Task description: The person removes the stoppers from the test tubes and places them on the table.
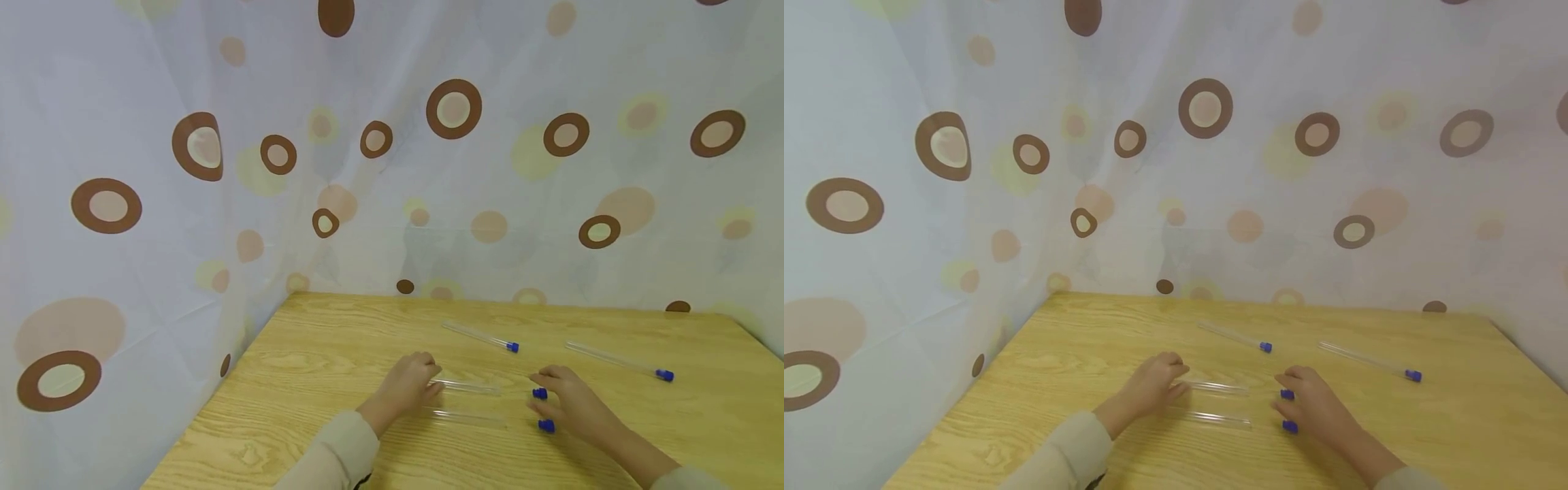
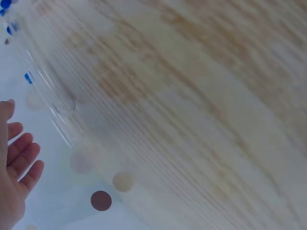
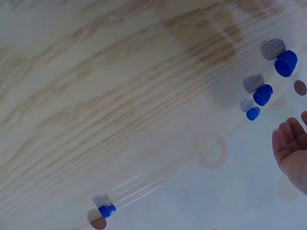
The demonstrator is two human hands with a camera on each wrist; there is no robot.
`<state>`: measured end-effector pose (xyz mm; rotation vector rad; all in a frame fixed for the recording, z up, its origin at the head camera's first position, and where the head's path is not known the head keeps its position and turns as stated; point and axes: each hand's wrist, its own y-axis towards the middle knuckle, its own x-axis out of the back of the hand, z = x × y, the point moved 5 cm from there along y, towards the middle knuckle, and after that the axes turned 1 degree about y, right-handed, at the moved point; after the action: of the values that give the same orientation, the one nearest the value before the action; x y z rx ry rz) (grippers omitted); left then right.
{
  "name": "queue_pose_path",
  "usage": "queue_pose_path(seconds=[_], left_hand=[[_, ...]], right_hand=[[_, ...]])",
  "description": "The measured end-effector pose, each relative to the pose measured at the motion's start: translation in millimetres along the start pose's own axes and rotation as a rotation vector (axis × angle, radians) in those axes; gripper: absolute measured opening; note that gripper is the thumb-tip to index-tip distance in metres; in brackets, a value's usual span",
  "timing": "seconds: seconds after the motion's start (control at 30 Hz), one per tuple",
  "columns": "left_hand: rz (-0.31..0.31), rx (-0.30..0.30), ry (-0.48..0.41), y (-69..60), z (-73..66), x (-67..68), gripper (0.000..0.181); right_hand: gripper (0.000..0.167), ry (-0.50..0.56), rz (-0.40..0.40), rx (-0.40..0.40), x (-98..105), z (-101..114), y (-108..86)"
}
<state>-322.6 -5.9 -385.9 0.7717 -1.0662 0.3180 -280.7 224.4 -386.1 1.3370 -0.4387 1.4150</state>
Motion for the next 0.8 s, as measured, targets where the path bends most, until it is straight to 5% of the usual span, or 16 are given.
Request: queue_pose_path(seconds=[0.47,0.8], left_hand=[[0.188,0.113,-0.039,9.2,6.1,-5.9,0.032],[0.219,0.17,-0.032,16.4,9.7,-10.9,0.036]], right_hand=[[0.039,-0.006,-0.035,-0.049,-2.1,-6.1,16.2],[0.041,0.023,-0.032,-0.109,-7.6,-18.5,26.7]])
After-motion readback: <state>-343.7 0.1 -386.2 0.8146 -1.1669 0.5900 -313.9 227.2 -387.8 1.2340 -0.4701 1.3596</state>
